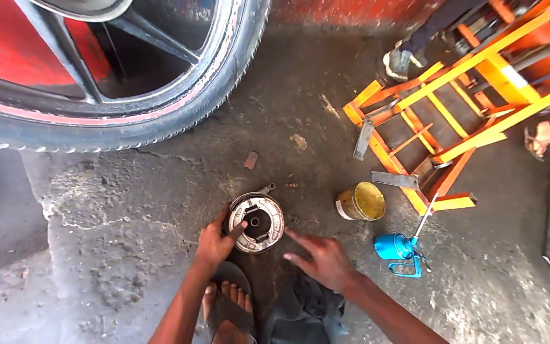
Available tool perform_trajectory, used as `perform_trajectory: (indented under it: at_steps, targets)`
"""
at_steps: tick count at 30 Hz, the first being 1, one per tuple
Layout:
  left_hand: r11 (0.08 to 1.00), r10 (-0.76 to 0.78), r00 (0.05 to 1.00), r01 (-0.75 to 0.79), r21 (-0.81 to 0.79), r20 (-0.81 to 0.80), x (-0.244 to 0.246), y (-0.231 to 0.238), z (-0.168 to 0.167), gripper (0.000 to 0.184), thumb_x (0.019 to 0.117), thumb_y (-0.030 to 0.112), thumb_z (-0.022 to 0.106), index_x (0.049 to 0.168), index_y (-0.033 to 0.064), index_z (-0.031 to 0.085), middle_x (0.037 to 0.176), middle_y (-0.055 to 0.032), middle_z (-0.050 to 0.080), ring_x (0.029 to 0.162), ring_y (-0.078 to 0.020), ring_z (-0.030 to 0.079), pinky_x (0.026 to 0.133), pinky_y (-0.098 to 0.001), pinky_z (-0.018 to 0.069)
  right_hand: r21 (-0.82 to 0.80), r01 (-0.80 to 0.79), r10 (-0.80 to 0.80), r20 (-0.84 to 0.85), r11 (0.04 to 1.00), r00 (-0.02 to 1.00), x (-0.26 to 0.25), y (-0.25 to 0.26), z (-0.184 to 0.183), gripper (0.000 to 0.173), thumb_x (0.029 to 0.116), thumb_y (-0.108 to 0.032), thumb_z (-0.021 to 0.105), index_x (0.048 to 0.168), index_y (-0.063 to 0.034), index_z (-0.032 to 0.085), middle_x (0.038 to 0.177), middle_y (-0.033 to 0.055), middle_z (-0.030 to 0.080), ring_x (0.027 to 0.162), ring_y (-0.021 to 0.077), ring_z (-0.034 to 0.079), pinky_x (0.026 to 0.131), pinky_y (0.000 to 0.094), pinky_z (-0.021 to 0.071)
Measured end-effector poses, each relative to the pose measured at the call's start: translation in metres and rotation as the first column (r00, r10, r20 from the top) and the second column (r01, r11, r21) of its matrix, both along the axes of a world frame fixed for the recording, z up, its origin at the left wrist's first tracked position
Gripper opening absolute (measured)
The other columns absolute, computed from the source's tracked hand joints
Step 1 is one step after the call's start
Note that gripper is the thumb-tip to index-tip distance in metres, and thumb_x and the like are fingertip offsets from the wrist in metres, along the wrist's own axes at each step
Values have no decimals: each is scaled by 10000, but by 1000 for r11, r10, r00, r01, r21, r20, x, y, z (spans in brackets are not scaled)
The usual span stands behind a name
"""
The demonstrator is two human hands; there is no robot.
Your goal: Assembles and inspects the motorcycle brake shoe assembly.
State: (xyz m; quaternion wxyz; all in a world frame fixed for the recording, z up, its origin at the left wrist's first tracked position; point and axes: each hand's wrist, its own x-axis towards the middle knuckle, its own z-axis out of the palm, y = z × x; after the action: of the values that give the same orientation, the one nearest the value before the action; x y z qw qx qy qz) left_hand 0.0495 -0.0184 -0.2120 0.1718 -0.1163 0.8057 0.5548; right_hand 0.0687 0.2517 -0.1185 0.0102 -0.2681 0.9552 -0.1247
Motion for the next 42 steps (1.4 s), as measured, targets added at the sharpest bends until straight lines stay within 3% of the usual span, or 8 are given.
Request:
perform_trajectory:
  at_steps: [4,8,13,16,19,32,37,42]
  targets:
    - [1000,13,1000,-13,-4,-2,2,-1,-1,685,963,446,707,1562,223,459,1201,-171,725,1089,-358,702,980,-621,509,-128,431,-440,-54,893,896,-25,47,27,441,956,-370,669,1288,-84,717,642,58,645,504,186,582,513,428,529]
    - [1000,20,1000,-20,10,-1,1,1,-5,695,956,443,711,1560,208,459,1204,-179,722,1105,-367,696,981,-634,506,-288,834,-780,307,470,545,-75,101,69,384,1058,-404,551,1163,-63,690,746,48,567,587,141,504,567,357,469]
    - [1000,20,1000,-20,6,1,0,-1,-6,714,948,445,720,1568,221,445,1208,-177,720,1091,-368,700,973,-630,509,-6,955,-707,671,296,223,-134,130,68,418,1044,-493,532,953,-107,666,636,-43,484,479,58,399,457,223,374]
    - [1000,18,1000,-18,9,-2,1,-1,-5,703,952,419,719,1568,219,445,1205,-172,724,1073,-356,708,959,-623,516,11,998,-648,760,67,35,-156,130,49,436,1023,-507,539,759,-160,548,577,-58,428,415,49,321,391,205,310]
    - [1000,18,1000,-18,12,0,1,-1,-4,705,953,409,717,1572,216,440,1200,-173,725,1068,-349,713,960,-611,523,-25,995,-612,790,-94,-38,-166,132,34,416,1001,-477,593,733,-207,424,564,-68,370,397,33,289,364,188,283]
    - [999,37,999,-36,41,-20,1,-2,-7,700,937,370,729,1557,194,456,1158,-157,738,1003,-303,733,916,-558,559,-132,988,-520,851,-82,71,-172,148,3,293,1020,-223,587,758,-211,458,518,-103,284,382,13,235,360,165,234]
    - [998,29,999,-31,61,23,0,-3,-4,708,947,384,728,1565,185,445,1202,-158,726,1048,-318,723,947,-576,550,64,986,-744,664,155,74,-170,153,15,314,1010,-411,639,898,-137,534,642,-54,345,473,61,288,429,219,283]
    - [998,24,999,-26,59,27,0,-3,-5,708,948,399,731,1563,190,448,1169,-160,735,1037,-312,725,950,-571,549,181,940,-863,475,290,175,-171,146,23,362,995,-428,662,1051,-71,641,756,11,476,558,98,383,486,271,342]
